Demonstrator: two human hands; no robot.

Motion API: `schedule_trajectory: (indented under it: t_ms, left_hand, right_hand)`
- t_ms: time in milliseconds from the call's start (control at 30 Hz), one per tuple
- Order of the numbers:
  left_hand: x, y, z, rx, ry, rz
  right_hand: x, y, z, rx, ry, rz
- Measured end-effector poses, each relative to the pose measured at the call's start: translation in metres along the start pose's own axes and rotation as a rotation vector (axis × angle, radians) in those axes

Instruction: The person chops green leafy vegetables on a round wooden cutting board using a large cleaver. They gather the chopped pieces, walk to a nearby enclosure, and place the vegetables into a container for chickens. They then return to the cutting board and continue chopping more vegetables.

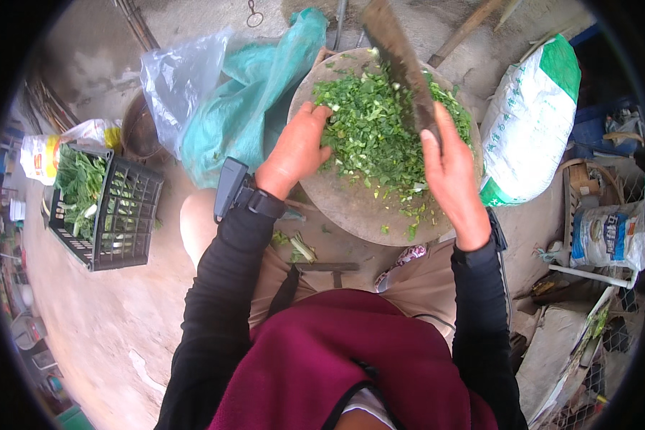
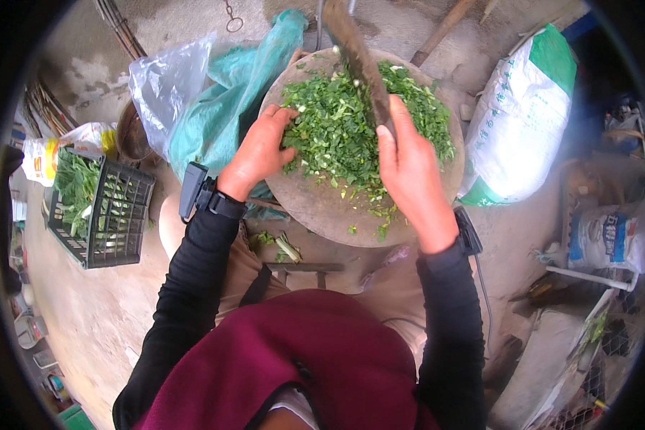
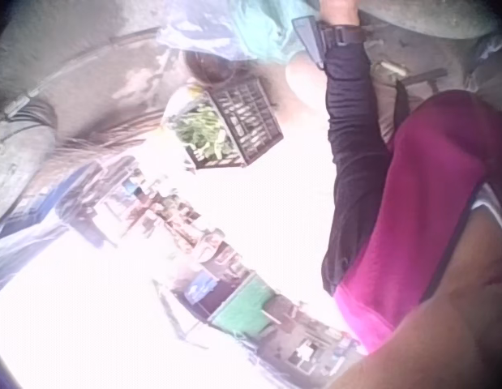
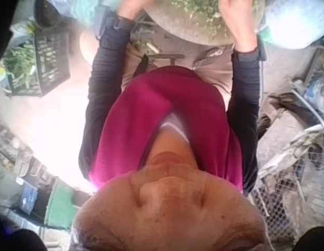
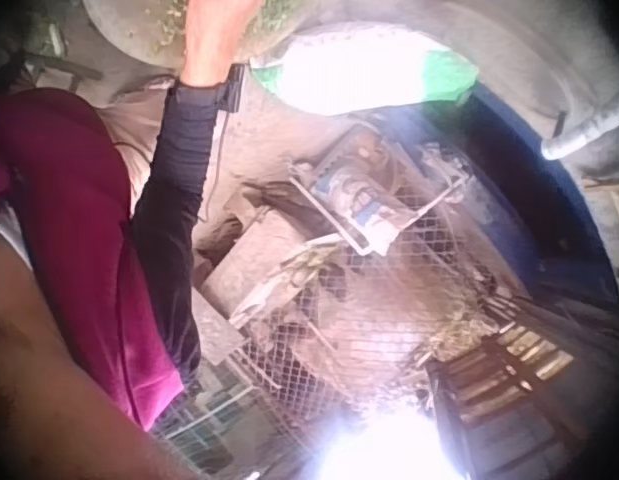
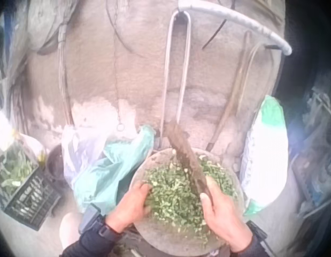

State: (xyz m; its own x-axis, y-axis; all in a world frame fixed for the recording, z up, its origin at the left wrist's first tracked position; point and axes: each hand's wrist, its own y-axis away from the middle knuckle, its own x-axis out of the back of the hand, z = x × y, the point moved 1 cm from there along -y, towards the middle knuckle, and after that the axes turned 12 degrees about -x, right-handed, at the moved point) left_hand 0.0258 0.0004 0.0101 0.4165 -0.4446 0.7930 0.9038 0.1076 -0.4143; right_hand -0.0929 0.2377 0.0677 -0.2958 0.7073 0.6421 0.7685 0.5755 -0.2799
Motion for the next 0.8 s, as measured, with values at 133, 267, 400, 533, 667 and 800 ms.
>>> schedule_trajectory:
  t_ms: [133,267,400,533,667,800]
  left_hand:
    - [-0.006,-0.029,-0.013,0.023,0.193,0.204]
    - [-0.016,-0.052,-0.004,0.086,0.253,0.263]
    - [-0.027,-0.059,0.025,-0.207,0.211,0.236]
    - [-0.016,-0.044,0.023,-0.232,0.093,0.33]
    - [-0.012,-0.026,0.005,-0.052,0.109,0.366]
    - [-0.018,-0.014,-0.011,0.074,0.211,0.491]
  right_hand:
    - [-0.014,-0.007,0.02,-0.024,0.019,-0.096]
    - [-0.016,0.011,0.027,-0.11,-0.022,-0.12]
    - [-0.012,0.027,0.02,-0.218,-0.017,-0.1]
    - [0.0,0.037,0.004,-0.206,-0.053,-0.086]
    - [0.003,0.038,-0.017,-0.089,-0.1,-0.008]
    - [-0.009,0.024,-0.025,-0.101,0.179,-0.298]
